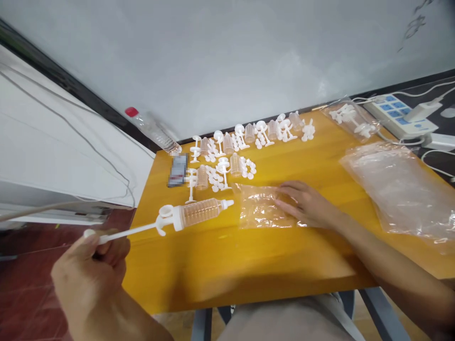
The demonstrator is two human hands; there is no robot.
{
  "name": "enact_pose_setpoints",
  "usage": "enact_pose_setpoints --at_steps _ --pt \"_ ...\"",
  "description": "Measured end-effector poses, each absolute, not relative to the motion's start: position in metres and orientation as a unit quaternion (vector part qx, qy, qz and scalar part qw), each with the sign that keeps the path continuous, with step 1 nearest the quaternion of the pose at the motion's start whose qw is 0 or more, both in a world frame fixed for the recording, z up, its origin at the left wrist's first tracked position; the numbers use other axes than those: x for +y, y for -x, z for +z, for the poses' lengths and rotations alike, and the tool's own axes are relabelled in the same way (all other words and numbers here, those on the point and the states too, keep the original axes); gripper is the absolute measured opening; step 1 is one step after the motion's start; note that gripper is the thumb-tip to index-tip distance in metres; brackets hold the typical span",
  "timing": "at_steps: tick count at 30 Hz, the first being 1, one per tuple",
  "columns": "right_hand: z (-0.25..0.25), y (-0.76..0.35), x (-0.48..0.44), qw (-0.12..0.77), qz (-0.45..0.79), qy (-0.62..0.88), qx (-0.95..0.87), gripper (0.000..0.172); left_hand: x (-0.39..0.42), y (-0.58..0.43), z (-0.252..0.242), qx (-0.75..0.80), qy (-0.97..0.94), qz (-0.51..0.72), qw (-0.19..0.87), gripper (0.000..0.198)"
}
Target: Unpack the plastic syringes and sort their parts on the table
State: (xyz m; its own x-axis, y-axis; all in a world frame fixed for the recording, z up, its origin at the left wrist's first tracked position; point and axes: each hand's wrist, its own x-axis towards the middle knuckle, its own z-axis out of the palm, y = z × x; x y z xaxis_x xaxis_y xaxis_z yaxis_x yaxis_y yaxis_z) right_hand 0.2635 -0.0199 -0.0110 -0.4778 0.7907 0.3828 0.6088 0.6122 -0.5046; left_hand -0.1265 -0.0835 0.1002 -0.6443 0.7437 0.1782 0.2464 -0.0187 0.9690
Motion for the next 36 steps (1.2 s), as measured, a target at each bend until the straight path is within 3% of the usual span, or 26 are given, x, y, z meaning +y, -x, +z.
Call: enact_pose_setpoints --at_steps 4,7,12,15,18,23,28,33,36 --pt "-0.031 -0.263 -0.025 0.275 0.177 0.393 -0.859 0.035 -0.096 0.141 0.095 0.649 -0.319 0.652 0.229 0.037" --pt "-0.016 -0.260 -0.025 0.278 0.226 0.409 -0.839 0.037 -0.088 0.135 0.086 0.648 -0.314 0.638 0.274 0.036" --pt "0.028 -0.236 -0.007 0.293 0.467 0.430 -0.715 0.047 -0.056 0.104 0.048 0.596 -0.434 0.539 0.407 0.040" --pt "0.035 -0.219 0.007 0.247 0.616 0.375 -0.647 0.051 -0.033 0.084 0.028 0.557 -0.475 0.483 0.481 0.039" --pt "0.030 -0.211 0.014 0.203 0.681 0.345 -0.613 0.051 -0.016 0.071 0.018 0.523 -0.512 0.439 0.521 0.040" --pt "0.022 -0.215 0.022 0.195 0.707 0.354 -0.581 0.039 -0.001 0.063 0.004 0.515 -0.539 0.389 0.541 0.041" --pt "0.026 -0.218 0.042 0.253 0.674 0.443 -0.534 0.033 0.004 0.057 -0.010 0.524 -0.521 0.391 0.548 0.040" --pt "0.019 -0.214 0.042 0.188 0.641 0.445 -0.597 0.036 0.004 0.052 -0.011 0.531 -0.513 0.389 0.551 0.040" --pt "0.007 -0.217 0.034 0.196 0.643 0.465 -0.576 0.041 0.004 0.054 -0.014 0.539 -0.490 0.377 0.572 0.040"
